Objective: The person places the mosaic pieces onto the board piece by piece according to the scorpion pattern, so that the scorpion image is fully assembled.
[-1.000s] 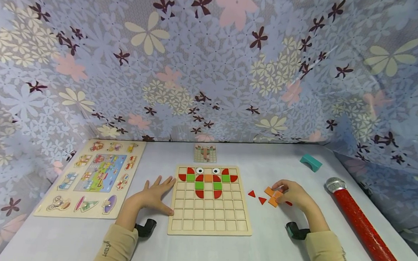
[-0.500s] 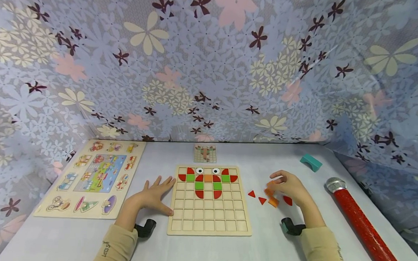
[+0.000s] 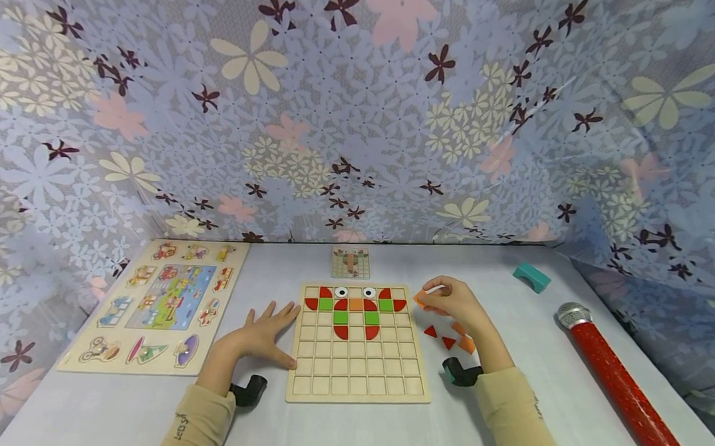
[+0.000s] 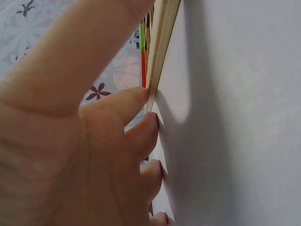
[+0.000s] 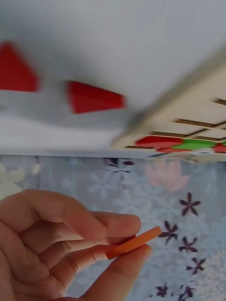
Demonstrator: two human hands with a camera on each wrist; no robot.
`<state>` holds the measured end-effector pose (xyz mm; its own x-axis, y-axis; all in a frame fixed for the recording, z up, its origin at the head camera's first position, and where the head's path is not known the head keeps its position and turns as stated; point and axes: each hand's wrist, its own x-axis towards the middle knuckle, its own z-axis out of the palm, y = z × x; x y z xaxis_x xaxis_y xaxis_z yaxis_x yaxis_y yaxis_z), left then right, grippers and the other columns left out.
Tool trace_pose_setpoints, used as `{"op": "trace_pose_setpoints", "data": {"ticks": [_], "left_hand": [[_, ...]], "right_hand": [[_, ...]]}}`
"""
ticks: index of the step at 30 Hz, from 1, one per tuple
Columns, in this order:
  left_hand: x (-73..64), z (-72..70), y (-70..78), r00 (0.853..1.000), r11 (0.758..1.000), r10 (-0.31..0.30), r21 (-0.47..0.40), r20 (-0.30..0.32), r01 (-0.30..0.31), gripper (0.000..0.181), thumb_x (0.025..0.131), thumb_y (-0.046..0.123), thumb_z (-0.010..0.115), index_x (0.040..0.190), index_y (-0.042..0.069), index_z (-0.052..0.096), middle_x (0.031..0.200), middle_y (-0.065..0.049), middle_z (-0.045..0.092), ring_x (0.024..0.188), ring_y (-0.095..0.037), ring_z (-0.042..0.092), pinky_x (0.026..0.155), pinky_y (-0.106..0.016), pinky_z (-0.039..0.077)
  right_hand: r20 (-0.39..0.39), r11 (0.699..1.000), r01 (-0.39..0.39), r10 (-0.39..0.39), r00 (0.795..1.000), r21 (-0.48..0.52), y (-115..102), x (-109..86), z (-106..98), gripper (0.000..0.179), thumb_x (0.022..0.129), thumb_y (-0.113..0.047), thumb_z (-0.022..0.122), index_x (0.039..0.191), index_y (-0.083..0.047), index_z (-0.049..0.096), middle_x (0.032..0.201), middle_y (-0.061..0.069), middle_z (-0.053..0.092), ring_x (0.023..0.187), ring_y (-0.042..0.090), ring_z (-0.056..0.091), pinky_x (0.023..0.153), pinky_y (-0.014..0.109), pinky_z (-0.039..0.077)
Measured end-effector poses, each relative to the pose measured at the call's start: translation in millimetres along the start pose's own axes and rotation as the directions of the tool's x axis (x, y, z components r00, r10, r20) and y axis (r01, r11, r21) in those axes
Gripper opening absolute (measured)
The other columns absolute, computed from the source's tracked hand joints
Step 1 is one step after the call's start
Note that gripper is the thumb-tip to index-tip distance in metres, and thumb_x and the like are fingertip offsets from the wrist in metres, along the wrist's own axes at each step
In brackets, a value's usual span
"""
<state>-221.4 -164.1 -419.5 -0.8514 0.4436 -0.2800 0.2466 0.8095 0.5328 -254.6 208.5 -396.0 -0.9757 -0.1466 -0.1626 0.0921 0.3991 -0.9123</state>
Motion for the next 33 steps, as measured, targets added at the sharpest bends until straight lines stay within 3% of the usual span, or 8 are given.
{"op": "trace_pose_setpoints", "data": {"ticks": [9, 15, 20, 23, 27, 33], "left_hand": [[0.8, 0.2, 0.0, 1.0, 1.0, -0.007, -0.01, 0.002, 0.007, 0.106, 0.064, 0.037, 0.082, 0.147, 0.006, 0.023, 0.153, -0.016, 0.016, 0.139, -0.043, -0.001, 0.103, -0.066, -0.009], [1.7, 0.9, -1.2, 1.0, 1.0, -0.003, -0.008, -0.006, 0.003, 0.107, 0.063, 0.039, 0.082, 0.146, 0.006, 0.024, 0.153, -0.016, 0.017, 0.139, -0.043, 0.001, 0.103, -0.067, -0.008], [2.1, 1.1, -1.9, 1.0, 1.0, -0.007, -0.011, -0.009, 0.007, 0.107, 0.062, 0.039, 0.082, 0.146, 0.006, 0.025, 0.152, -0.016, 0.017, 0.139, -0.043, 0.001, 0.103, -0.066, -0.008], [2.3, 1.1, -2.5, 1.0, 1.0, -0.008, -0.011, -0.01, 0.008, 0.107, 0.062, 0.039, 0.082, 0.146, 0.006, 0.025, 0.152, -0.016, 0.017, 0.139, -0.043, 0.001, 0.103, -0.066, -0.008], [2.7, 1.0, -3.2, 1.0, 1.0, -0.007, -0.005, -0.01, 0.007, 0.107, 0.062, 0.039, 0.083, 0.146, 0.006, 0.025, 0.152, -0.016, 0.017, 0.139, -0.043, 0.001, 0.103, -0.067, -0.008], [3.2, 1.4, -4.0, 1.0, 1.0, -0.002, -0.003, -0.012, 0.002, 0.107, 0.062, 0.039, 0.083, 0.146, 0.006, 0.025, 0.152, -0.016, 0.018, 0.138, -0.044, 0.002, 0.103, -0.067, -0.007]], "right_hand": [[0.033, 0.998, 0.016, -0.018, 0.999, 0.062, -8.5, 14.3, 29.6, 0.031, 0.085, -0.019, 0.066, 0.108, 0.002, 0.061, 0.08, 0.003, 0.064, 0.077, 0.028, 0.061, 0.07, 0.035, 0.051], [0.091, 0.996, 0.021, -0.029, 0.995, 0.092, -11.3, 22.1, 46.2, 0.03, 0.087, -0.014, 0.064, 0.112, 0.003, 0.061, 0.087, 0.005, 0.062, 0.073, 0.02, 0.058, 0.067, 0.031, 0.05], [0.122, 0.998, 0.036, -0.043, 0.992, 0.057, -16.4, 26.7, 58.2, 0.029, 0.087, -0.01, 0.064, 0.113, 0.003, 0.062, 0.094, 0.006, 0.06, 0.071, 0.018, 0.055, 0.068, 0.032, 0.05], [0.145, 0.998, 0.042, -0.048, 0.988, 0.045, -20.1, 29.9, 65.8, 0.027, 0.086, -0.008, 0.064, 0.111, 0.003, 0.064, 0.09, 0.007, 0.059, 0.067, 0.017, 0.052, 0.064, 0.032, 0.048], [0.184, 0.999, 0.04, -0.043, 0.982, 0.023, -24.7, 36.2, 77.0, 0.025, 0.084, -0.005, 0.065, 0.107, 0.004, 0.065, 0.086, 0.006, 0.062, 0.069, 0.014, 0.058, 0.065, 0.03, 0.051], [0.179, 0.993, 0.029, -0.007, 0.984, -0.118, -29.7, 41.7, 93.3, 0.014, 0.078, -0.002, 0.07, 0.091, 0.001, 0.069, 0.079, 0.004, 0.064, 0.064, 0.012, 0.054, 0.057, 0.025, 0.045]]}}
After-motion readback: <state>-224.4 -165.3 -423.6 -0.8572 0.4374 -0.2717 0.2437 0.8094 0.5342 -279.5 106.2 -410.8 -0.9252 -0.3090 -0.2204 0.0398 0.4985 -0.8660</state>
